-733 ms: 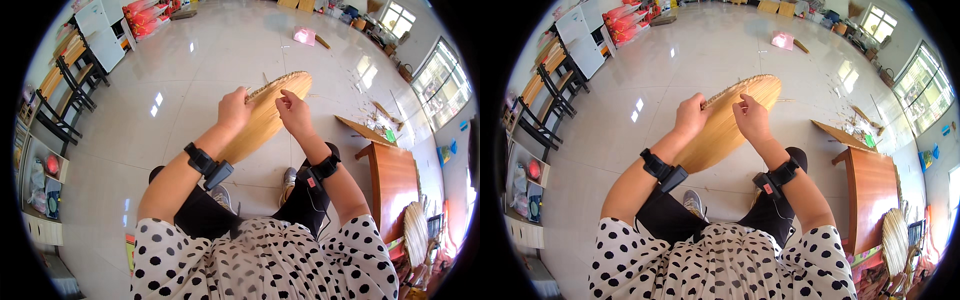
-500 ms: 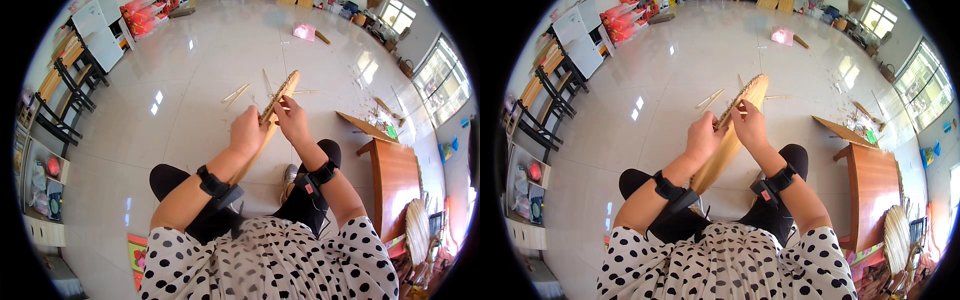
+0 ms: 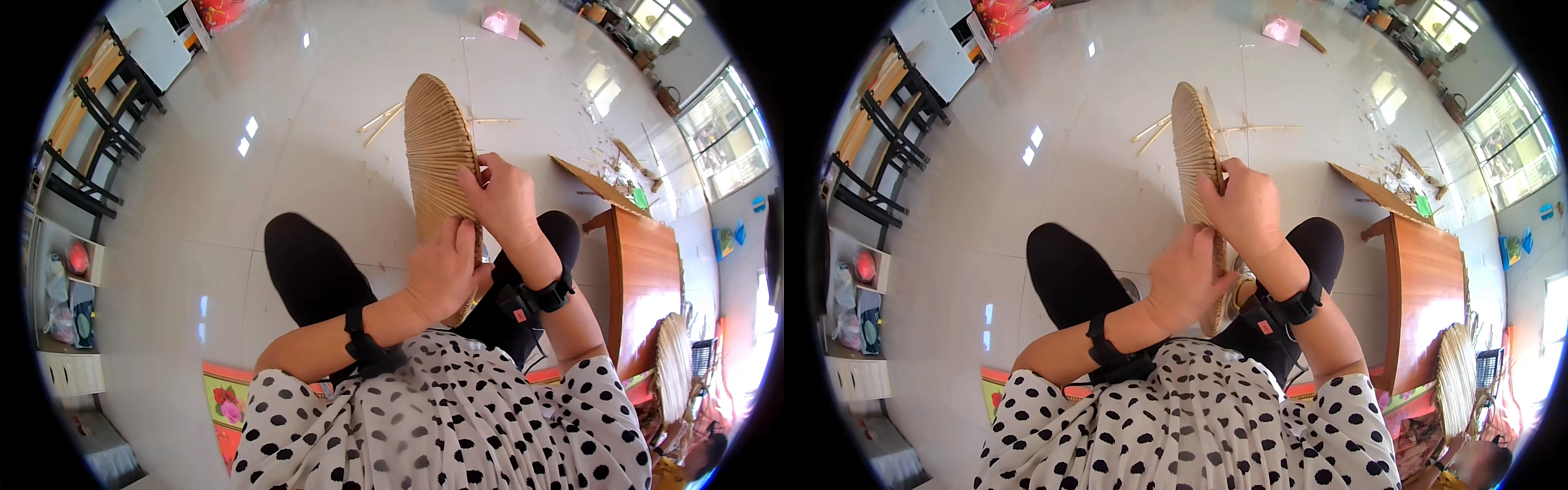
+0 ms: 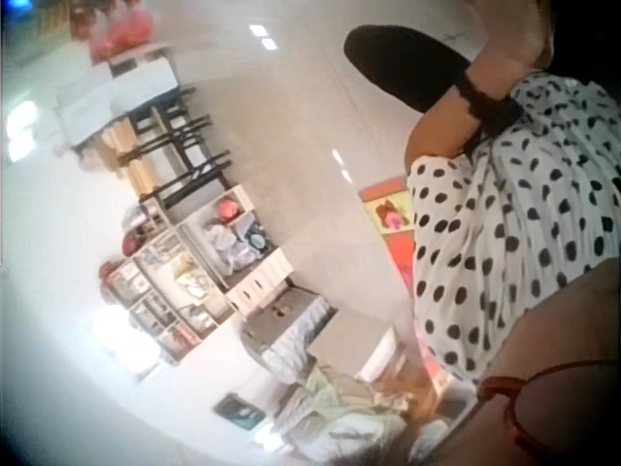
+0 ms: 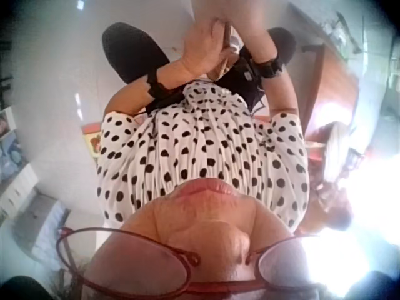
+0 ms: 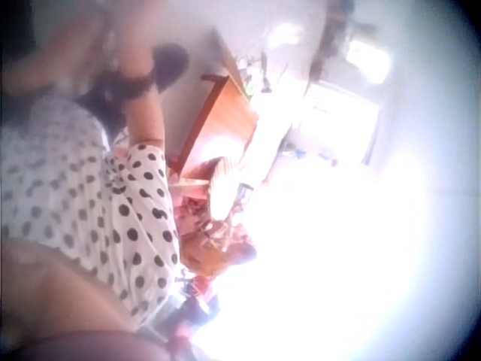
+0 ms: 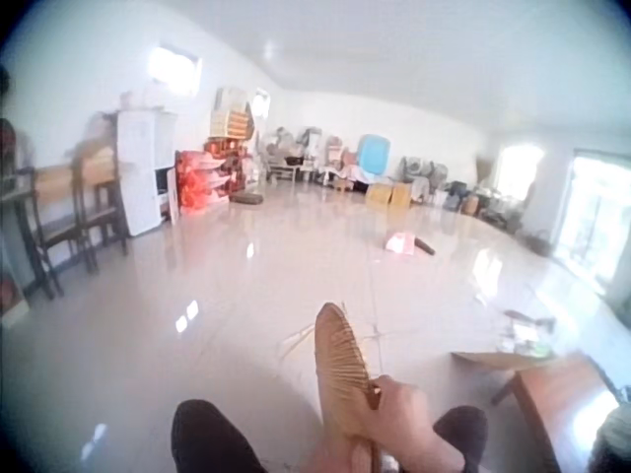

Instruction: The person sews the edge of a woven basket using a needle and thread. They pull the thread through the basket's rim, tie knots, and trim the thread with scissors.

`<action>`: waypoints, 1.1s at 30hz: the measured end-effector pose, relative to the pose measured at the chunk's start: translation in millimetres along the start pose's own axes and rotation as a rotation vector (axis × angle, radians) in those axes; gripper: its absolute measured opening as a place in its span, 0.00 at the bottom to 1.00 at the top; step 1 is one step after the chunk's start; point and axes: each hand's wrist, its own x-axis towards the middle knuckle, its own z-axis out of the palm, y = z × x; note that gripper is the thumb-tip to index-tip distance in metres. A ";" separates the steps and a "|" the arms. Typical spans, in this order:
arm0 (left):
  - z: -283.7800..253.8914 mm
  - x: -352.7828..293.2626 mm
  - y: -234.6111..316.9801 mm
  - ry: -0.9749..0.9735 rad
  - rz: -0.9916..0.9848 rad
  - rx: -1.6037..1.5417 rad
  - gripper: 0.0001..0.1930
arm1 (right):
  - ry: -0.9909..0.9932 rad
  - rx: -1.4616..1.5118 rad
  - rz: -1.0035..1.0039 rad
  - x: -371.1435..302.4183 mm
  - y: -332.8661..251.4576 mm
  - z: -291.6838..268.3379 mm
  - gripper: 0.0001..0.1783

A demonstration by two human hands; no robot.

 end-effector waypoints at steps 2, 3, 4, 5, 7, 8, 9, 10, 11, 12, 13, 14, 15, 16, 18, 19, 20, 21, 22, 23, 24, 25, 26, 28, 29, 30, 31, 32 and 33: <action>0.6 -6.5 4.3 0.022 0.058 -0.032 0.36 | 0.007 -0.178 0.016 2.4 -8.8 -1.0 0.21; 0.4 -8.4 2.2 0.015 0.087 -0.065 0.36 | 0.019 -0.191 0.010 2.5 -9.1 2.2 0.21; 0.5 -7.8 0.3 0.008 0.123 -0.101 0.36 | 0.037 -0.207 0.007 3.1 -7.7 3.1 0.21; 0.6 -7.4 -1.5 0.002 0.159 -0.137 0.37 | 0.055 -0.222 0.004 3.1 -6.6 4.5 0.21; -1.5 -7.2 -2.9 -0.015 0.154 -0.169 0.34 | 0.080 -0.265 -0.030 -0.3 -5.2 9.0 0.20; -3.0 -6.6 -3.4 -0.024 0.151 -0.185 0.32 | 0.086 -0.268 -0.039 -1.4 -5.8 10.5 0.20; -5.9 -6.3 -6.3 -0.021 0.152 -0.190 0.29 | 0.092 -0.271 -0.048 -2.4 -5.9 11.9 0.20; -9.9 -5.9 -11.2 -0.019 0.156 -0.192 0.27 | 0.109 -0.263 -0.088 -3.8 -3.6 12.7 0.20; -14.9 -4.5 -16.8 -0.016 0.159 -0.195 0.24 | 0.125 -0.256 -0.128 -5.3 -0.8 14.1 0.20; -21.9 0.4 -23.5 0.083 0.144 -0.212 0.18 | 0.141 -0.249 -0.169 -6.3 1.8 15.3 0.20; -30.4 8.4 -31.1 0.178 0.131 -0.232 0.12 | 0.140 -0.222 -0.185 -7.6 2.5 14.4 0.19; -36.6 17.7 -41.1 0.232 0.071 -0.312 0.09 | 0.137 -0.193 -0.201 -8.7 1.5 13.0 0.19; -41.4 28.0 -51.8 0.285 0.011 -0.392 0.07 | 0.134 -0.165 -0.217 -10.2 0.8 11.8 0.19; -45.4 38.8 -60.8 0.234 -0.061 -0.498 0.06 | 0.130 -0.178 -0.213 -12.0 0.3 8.2 0.18; -53.3 54.2 -76.3 0.137 -0.189 -0.602 0.06 | 0.116 -0.184 -0.218 -14.3 -1.6 7.4 0.17; -56.8 60.1 -77.6 0.112 -0.118 -0.513 0.05 | 0.117 -0.183 -0.224 -15.2 -1.9 8.6 0.17; -61.7 65.9 -76.8 0.085 -0.047 -0.425 0.05 | 0.119 -0.183 -0.228 -16.1 -2.1 9.8 0.17; -65.8 71.0 -75.2 0.057 0.025 -0.336 0.05 | 0.121 -0.182 -0.232 -17.4 -2.2 10.7 0.17; -69.6 75.8 -74.0 0.007 0.084 -0.242 0.05 | 0.115 -0.179 -0.227 -18.5 -3.7 11.7 0.17; -73.4 79.2 -73.2 -0.019 0.158 -0.144 0.05 | 0.108 -0.175 -0.222 -20.0 -5.4 12.4 0.17; -76.8 82.0 -72.6 -0.045 0.232 -0.046 0.05 | 0.102 -0.171 -0.216 -21.0 -6.4 13.2 0.17; -79.4 84.9 -72.4 -0.074 0.310 0.052 0.05 | 0.106 -0.174 -0.228 -22.0 -7.0 14.1 0.16; -80.6 87.9 -72.5 -0.074 0.374 0.100 0.05 | 0.110 -0.176 -0.239 -22.8 -7.3 15.0 0.16; -81.6 93.7 -72.6 -0.075 0.501 0.197 0.05 | 0.118 -0.172 -0.254 -23.6 -7.0 16.3 0.16; -81.9 96.7 -71.8 -0.066 0.540 0.257 0.04 | 0.122 -0.166 -0.257 -23.7 -6.4 16.8 0.16; -82.0 99.7 -70.8 -0.056 0.580 0.317 0.04 | 0.126 -0.161 -0.260 -24.1 -5.7 17.0 0.15; -82.1 101.6 -70.9 -0.046 0.620 0.379 0.03 | 0.130 -0.157 -0.264 -24.3 -5.2 18.2 0.15; -81.6 102.7 -71.6 -0.059 0.639 0.398 0.03 | 0.135 -0.154 -0.267 -24.7 -4.5 19.1 0.15; -80.9 103.8 -72.7 -0.073 0.659 0.416 0.03 | 0.140 -0.151 -0.269 -25.2 -3.9 19.9 0.15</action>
